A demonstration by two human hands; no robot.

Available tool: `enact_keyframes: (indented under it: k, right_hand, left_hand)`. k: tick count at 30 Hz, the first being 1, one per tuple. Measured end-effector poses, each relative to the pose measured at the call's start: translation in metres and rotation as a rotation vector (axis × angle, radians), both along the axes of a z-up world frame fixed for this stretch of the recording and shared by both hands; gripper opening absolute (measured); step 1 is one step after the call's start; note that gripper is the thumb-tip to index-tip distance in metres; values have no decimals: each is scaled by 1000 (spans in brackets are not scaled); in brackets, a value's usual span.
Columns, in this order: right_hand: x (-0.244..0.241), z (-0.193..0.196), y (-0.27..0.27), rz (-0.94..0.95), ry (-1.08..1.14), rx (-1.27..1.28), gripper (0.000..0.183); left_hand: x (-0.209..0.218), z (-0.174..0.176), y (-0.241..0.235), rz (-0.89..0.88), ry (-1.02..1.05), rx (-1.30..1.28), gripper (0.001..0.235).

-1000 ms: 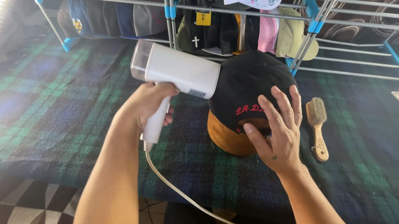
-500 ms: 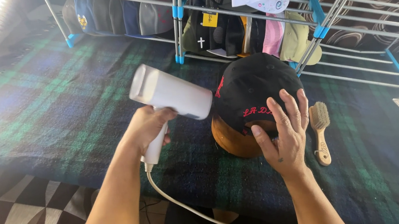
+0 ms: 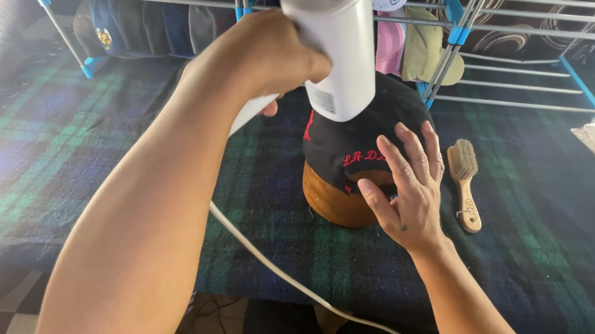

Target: The person steams a black baseball cap placed on a wooden hat form using a handheld steamer. They rotate the cap to steam different sections, including the brim and the embroidered logo. After steaming, the person uses a wooden brush to smooth the fabric and then removes the cap from the form.

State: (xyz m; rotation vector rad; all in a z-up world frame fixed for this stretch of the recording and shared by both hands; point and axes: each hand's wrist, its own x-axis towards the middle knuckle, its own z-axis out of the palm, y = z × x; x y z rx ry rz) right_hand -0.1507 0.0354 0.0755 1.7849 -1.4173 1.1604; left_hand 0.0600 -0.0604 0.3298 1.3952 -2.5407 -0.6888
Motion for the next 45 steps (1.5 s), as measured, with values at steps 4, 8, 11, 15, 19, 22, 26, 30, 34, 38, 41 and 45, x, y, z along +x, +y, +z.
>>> enact_keyframes:
  k: [4, 8, 11, 15, 19, 22, 26, 30, 34, 38, 41, 45]
  right_hand:
    - [3, 6, 3, 0, -26, -6, 53]
    - [-1, 13, 6, 48, -103, -31, 50]
    - [-5, 17, 7, 67, -166, -56, 46]
    - [-8, 26, 0, 87, -355, -88, 51]
    - [-26, 42, -13, 116, -665, 32, 75]
    - [-32, 61, -21, 220, -1235, 213, 65]
    - [-27, 72, -29, 177, -1499, 381, 73]
    - [-37, 51, -41, 463, -1613, 254, 73]
    - [-55, 29, -52, 586, -1521, 188, 66]
    - [-54, 26, -53, 611, -1536, 159, 63]
    - [-54, 27, -52, 614, -1528, 147, 60]
    - [-59, 22, -55, 628, -1537, 152, 58]
  left_hand:
    - [-16, 20, 14, 88, -142, 9, 38]
    - [-21, 29, 23, 80, -253, -21, 42]
    - [-27, 28, 23, 64, -319, -62, 45]
    - [-28, 31, 27, 47, -353, -91, 45]
    - [-19, 27, 31, 70, -338, -68, 42]
    - [-6, 20, 39, 59, -229, -43, 42]
    - [12, -13, 40, 35, -76, -27, 34]
    - [28, -71, 40, 39, 261, -24, 28]
    - [29, -144, 40, 175, 514, -143, 42]
    - [31, -177, 49, 293, 697, -121, 27]
    - [31, -187, 58, 330, 785, -78, 23]
    - [38, -183, 73, 457, 882, 125, 31]
